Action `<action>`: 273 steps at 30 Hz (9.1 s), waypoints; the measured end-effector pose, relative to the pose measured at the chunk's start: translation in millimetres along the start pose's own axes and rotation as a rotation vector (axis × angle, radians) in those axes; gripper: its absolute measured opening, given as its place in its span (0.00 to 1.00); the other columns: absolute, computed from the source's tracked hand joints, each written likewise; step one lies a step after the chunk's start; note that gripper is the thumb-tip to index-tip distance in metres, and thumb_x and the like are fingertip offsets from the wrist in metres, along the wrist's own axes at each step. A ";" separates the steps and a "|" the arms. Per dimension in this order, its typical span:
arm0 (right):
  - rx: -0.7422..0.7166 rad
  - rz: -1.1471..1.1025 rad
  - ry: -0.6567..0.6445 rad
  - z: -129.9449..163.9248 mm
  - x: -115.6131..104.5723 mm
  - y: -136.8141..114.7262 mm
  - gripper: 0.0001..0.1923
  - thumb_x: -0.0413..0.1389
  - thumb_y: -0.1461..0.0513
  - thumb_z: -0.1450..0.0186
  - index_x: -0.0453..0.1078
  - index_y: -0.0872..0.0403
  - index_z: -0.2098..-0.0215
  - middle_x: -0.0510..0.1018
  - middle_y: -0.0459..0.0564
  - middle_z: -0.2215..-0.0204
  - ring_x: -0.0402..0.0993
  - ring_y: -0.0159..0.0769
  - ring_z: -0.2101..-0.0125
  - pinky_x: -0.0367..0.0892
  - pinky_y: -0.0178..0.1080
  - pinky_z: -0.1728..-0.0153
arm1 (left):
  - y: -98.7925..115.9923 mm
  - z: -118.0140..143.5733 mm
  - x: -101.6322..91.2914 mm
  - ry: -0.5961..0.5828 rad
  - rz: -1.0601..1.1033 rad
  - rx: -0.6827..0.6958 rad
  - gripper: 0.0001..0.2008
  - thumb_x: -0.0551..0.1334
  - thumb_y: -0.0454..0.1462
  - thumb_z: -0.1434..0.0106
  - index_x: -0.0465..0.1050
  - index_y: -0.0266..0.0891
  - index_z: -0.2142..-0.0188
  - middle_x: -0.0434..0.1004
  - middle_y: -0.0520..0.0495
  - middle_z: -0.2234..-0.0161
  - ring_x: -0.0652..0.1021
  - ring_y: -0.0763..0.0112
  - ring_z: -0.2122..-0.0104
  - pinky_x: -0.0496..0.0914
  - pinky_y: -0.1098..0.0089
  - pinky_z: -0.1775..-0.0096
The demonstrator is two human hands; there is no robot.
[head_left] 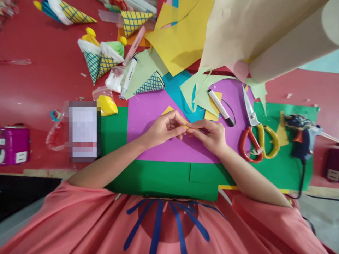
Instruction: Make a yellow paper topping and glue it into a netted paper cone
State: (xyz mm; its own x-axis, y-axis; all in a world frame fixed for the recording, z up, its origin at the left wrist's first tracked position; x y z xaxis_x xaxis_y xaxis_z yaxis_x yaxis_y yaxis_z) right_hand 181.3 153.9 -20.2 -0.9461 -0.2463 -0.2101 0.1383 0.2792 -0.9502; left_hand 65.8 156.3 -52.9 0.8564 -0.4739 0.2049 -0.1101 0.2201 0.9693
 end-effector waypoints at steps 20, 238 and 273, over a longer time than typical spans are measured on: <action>0.238 -0.280 -0.064 1.0 8.1 25.1 0.10 0.65 0.57 0.39 0.77 0.55 0.63 0.83 0.47 0.70 0.81 0.30 0.72 0.77 0.33 0.69 | 3.2 6.3 -2.6 0.079 -0.038 0.068 0.11 0.66 0.41 0.38 0.66 0.38 0.66 0.77 0.53 0.72 0.79 0.81 0.76 0.74 0.81 0.74; -0.123 0.048 0.088 2.4 -4.8 -2.6 0.19 0.63 0.62 0.37 0.67 0.48 0.50 0.75 0.46 0.63 0.75 0.31 0.68 0.75 0.37 0.68 | 30.8 7.3 -28.0 0.315 -0.295 0.430 0.14 0.71 0.45 0.44 0.70 0.42 0.65 0.75 0.52 0.65 0.79 0.73 0.63 0.76 0.70 0.61; 0.011 -0.109 0.009 3.7 7.1 5.8 0.10 0.59 0.59 0.34 0.64 0.51 0.58 0.79 0.43 0.71 0.77 0.27 0.73 0.71 0.31 0.73 | 20.3 8.1 -22.6 0.304 -0.244 0.363 0.15 0.71 0.44 0.44 0.67 0.40 0.69 0.75 0.53 0.70 0.79 0.74 0.67 0.76 0.72 0.64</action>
State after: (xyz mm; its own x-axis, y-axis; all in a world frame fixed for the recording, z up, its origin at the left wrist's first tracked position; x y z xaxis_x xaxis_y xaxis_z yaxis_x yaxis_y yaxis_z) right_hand 176.4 150.4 -28.1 -0.9583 -0.2665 -0.1030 0.0372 0.2411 -0.9698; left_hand 40.0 164.5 -36.7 0.9806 -0.1941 -0.0285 -0.0111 -0.2001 0.9797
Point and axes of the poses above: each hand's wrist, its own z-axis away from the middle knuckle, its own x-axis out of the palm, y = z × x, the point moved 10 cm from there along -z, towards the middle knuckle
